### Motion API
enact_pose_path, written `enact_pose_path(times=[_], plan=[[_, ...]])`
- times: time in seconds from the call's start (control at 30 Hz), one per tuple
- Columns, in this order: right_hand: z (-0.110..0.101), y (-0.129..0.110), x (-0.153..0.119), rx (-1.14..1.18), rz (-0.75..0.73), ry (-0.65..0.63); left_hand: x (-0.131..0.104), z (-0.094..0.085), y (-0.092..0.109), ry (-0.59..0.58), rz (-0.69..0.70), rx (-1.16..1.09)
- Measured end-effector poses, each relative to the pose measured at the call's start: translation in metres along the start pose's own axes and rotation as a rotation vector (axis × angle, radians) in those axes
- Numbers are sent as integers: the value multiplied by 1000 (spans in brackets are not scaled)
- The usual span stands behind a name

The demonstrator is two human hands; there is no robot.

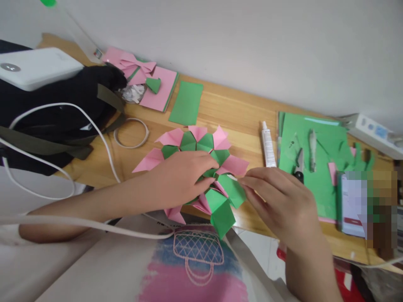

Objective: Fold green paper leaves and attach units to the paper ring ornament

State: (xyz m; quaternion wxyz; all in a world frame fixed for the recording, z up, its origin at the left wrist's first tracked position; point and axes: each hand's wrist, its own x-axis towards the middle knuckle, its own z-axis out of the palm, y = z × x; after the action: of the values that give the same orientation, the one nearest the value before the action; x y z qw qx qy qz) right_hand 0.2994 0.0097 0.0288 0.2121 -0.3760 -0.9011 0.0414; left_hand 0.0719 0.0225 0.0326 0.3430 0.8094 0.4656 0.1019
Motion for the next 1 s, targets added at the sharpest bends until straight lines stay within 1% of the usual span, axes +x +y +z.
enact_pose_path(times=[0.1, 0.17, 0.3, 0.4, 0.47, 0.6, 0.7, 0.87, 1.0], plan=[[2, 0, -5, 6, 22, 20, 2, 1, 3, -114, -63, 20], [4, 1, -6, 15, 38, 33, 3, 1, 3, -154, -70, 28], [6, 1, -9, 29, 66, 46, 9, 3, -2, -153, -25, 28], [5, -2, -10, 46, 90, 67, 13, 4, -3, -154, -25, 4], [3, -5, -10, 72, 137, 67, 16, 4, -3, -163, -37, -12], [-2, -12, -14, 100, 293, 53, 19, 5, -3, -186, -28, -21], [-3, -15, -18, 121, 344, 71, 20, 7, -6, -173, 3, -16], [-1, -18, -22, 143, 338, 62, 21, 8, -11, -142, 43, -28], [4, -13, -20, 161, 246, 99, 21, 7, -10, -142, 40, -40]])
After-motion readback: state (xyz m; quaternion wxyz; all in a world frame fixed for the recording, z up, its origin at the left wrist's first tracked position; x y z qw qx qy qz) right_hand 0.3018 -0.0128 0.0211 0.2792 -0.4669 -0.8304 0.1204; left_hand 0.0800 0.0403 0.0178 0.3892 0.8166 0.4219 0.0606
